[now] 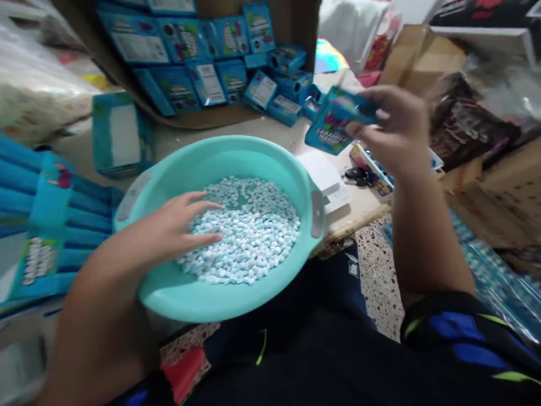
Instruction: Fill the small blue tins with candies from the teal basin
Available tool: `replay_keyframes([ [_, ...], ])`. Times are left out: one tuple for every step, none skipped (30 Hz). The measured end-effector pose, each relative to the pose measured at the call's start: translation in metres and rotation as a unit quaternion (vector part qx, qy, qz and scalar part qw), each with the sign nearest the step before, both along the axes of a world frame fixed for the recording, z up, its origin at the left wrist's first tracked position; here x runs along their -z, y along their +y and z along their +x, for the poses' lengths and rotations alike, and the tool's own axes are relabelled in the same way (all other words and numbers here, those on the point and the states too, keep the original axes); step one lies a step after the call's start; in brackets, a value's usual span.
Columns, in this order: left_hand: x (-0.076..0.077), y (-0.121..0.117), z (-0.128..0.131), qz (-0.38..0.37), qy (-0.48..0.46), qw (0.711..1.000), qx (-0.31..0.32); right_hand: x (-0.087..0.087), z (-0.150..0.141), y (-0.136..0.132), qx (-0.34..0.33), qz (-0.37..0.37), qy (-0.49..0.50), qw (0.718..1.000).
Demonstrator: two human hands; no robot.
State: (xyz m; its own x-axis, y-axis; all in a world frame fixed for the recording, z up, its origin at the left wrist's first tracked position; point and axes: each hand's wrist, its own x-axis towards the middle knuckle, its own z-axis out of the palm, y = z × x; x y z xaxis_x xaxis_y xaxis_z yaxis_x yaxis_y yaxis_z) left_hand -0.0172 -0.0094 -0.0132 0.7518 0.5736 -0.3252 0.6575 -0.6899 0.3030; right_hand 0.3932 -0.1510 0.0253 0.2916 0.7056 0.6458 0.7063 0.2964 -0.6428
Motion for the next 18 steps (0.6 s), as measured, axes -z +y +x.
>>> replay_keyframes([
  [0.001,0.005,0.002,-0.009,0.036,0.999,-0.001,0.015,0.009,-0.004,0.020,-0.034,-0.009,0.999],
  [0.002,0.009,0.005,-0.016,0.064,0.998,-0.002,0.030,0.016,-0.005,0.031,-0.059,-0.014,0.998],
  [0.003,0.012,0.007,-0.019,0.087,0.996,-0.002,0.045,0.019,-0.004,0.034,-0.079,-0.015,0.996],
  [0.004,0.015,0.008,-0.019,0.105,0.994,0.000,0.057,0.021,-0.001,0.034,-0.093,-0.013,0.995],
  [0.004,0.016,0.010,-0.015,0.118,0.993,0.005,0.067,0.021,0.002,0.031,-0.100,-0.008,0.994],
  [0.003,0.015,0.011,-0.010,0.127,0.992,0.012,0.074,0.021,0.004,0.030,-0.101,-0.002,0.994],
  [0.002,0.013,0.012,0.001,0.132,0.991,0.018,0.079,0.020,0.004,0.034,-0.096,0.004,0.995],
  [0.001,0.009,0.014,0.018,0.138,0.990,0.021,0.084,0.018,0.001,0.043,-0.086,0.010,0.995],
  [-0.001,0.004,0.016,0.033,0.148,0.988,0.021,0.089,0.017,-0.003,0.060,-0.071,0.016,0.996],
  [-0.004,-0.002,0.019,0.046,0.166,0.985,0.019,0.095,0.015,-0.009,0.083,-0.052,0.022,0.995],
  [-0.006,-0.008,0.023,0.057,0.190,0.980,0.014,0.103,0.013,-0.016,0.112,-0.029,0.031,0.993],
  [-0.008,-0.015,0.027,0.064,0.215,0.974,0.010,0.112,0.011,-0.022,0.144,-0.003,0.045,0.989],
  [-0.010,-0.020,0.032,0.069,0.235,0.970,0.008,0.123,0.010,-0.028,0.176,0.024,0.063,0.982],
  [-0.011,-0.023,0.037,0.068,0.249,0.966,0.007,0.133,0.009,-0.033,0.204,0.048,0.087,0.974],
  [-0.012,-0.024,0.042,0.064,0.258,0.964,0.006,0.143,0.010,-0.036,0.225,0.064,0.111,0.966],
  [-0.013,-0.022,0.047,0.055,0.264,0.963,0.004,0.152,0.011,-0.037,0.238,0.070,0.130,0.960],
  [-0.013,-0.019,0.052,0.042,0.270,0.962,0.003,0.159,0.012,-0.037,0.242,0.066,0.139,0.958],
  [-0.014,-0.013,0.056,0.028,0.277,0.961,0.004,0.164,0.015,-0.037,0.238,0.055,0.140,0.960],
])
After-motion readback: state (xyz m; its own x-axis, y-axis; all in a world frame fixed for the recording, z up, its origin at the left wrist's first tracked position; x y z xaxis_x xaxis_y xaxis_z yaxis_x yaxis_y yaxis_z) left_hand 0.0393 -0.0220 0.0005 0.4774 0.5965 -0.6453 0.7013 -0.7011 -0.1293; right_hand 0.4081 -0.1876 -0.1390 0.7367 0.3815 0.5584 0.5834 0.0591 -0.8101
